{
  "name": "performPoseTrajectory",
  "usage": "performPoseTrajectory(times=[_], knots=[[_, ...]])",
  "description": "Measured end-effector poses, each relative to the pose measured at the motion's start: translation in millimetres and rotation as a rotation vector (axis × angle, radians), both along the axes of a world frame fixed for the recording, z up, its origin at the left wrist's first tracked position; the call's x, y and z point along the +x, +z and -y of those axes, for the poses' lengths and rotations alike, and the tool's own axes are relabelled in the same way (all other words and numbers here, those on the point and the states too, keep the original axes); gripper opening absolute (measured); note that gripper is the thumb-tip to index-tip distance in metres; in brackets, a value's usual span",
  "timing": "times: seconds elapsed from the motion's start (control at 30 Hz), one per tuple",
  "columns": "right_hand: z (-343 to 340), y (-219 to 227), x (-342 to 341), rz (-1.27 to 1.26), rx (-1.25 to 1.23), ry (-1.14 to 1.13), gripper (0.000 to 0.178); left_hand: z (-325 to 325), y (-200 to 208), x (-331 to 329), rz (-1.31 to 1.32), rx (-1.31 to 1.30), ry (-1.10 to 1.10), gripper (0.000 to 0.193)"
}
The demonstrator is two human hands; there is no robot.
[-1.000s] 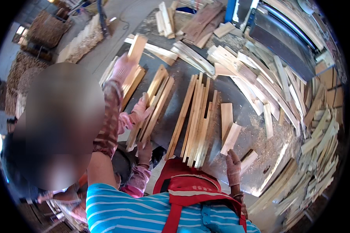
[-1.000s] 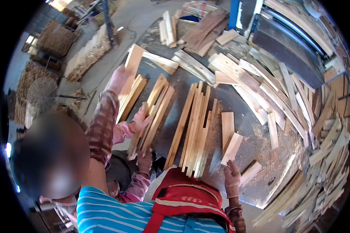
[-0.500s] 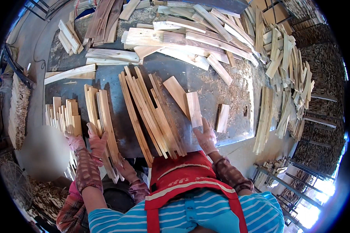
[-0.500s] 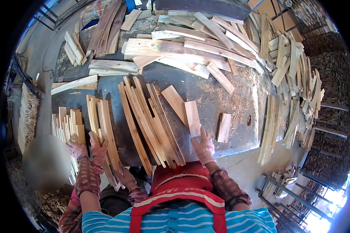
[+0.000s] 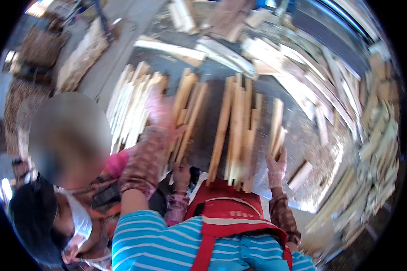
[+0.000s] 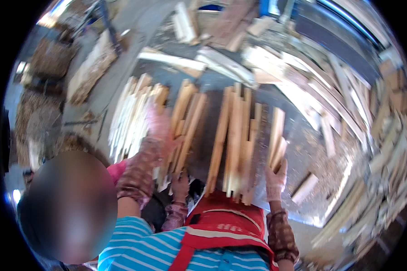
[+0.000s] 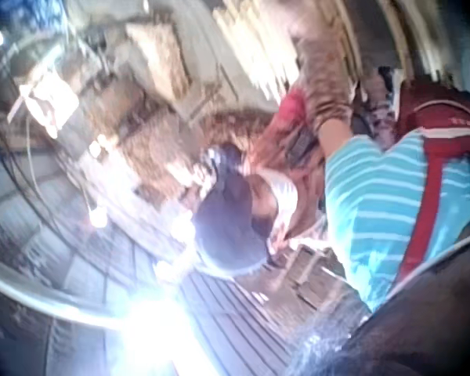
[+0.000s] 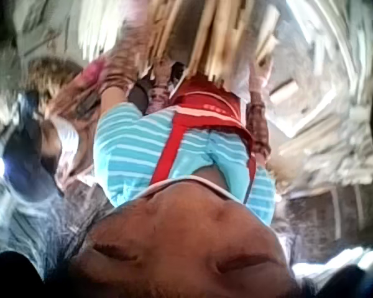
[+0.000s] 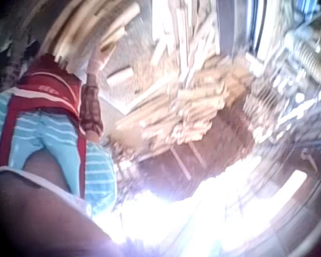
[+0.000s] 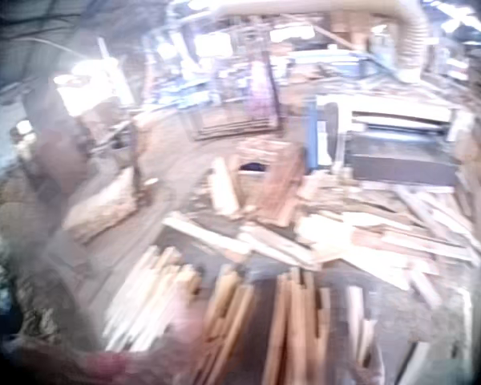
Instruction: The person sorts and stacks thin wooden planks on a metal table in a workshop. They repeatedly pick up planks from a pile, align them, and place them into organized stacks while a coworker assists nearby.
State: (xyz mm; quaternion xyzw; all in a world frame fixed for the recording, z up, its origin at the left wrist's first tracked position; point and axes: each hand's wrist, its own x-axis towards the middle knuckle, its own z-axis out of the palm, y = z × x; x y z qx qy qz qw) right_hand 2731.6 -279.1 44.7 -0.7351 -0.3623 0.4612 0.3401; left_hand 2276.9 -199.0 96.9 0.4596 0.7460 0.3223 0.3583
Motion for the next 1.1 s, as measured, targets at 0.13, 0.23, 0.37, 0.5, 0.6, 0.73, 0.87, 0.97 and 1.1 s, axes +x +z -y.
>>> performPoseTrajectory(times=[0.13, 0.23, 0.37, 0.5, 0.6, 0.73, 0.87, 0.97, 1.1], knots=[[-16.2, 96.8, -91.8, -0.457, 0.139, 0.124, 0.078, -30.4, 39.8, 115.1, 0.268, 0.147, -0.328, 0.097], [-22.4, 122.8, -123.5, -0.565, 0.159, 0.239, 0.080, -26.7, 56.6, 183.5, 0.886, 0.084, -0.339, 0.090], [-20.4, 90.7, -128.5, -0.639, 0.323, 0.202, 0.078, -39.3, 91.6, 161.1, 0.973, 0.002, -0.163, 0.056], [-16.6, 101.3, -113.5, -0.621, 0.164, 0.078, 0.076, -63.4, 119.2, 76.7, 0.919, -0.005, -0.003, 0.033], [1.0, 81.3, -80.7, -0.463, 0.094, 0.048, 0.071, -85.5, 105.4, -25.0, 0.485, 0.037, 0.007, 0.035], [33.6, 56.9, -41.2, -0.378, -0.013, -0.105, 0.065, -84.1, 55.2, -83.1, -0.440, -0.303, -0.015, 0.042], [47.5, 69.9, -39.8, -0.376, -0.080, -0.198, 0.059, -3.5, -62.2, -120.8, -0.907, 0.079, -0.151, 0.059], [61.6, 59.7, -36.9, -0.342, -0.138, -0.199, 0.058, 31.6, -88.1, -122.8, -1.087, 0.165, 0.117, 0.079], [69.6, 58.8, -50.6, -0.314, -0.145, -0.213, 0.056, 30.8, -65.9, -106.8, -0.905, -0.077, 0.151, 0.094]])
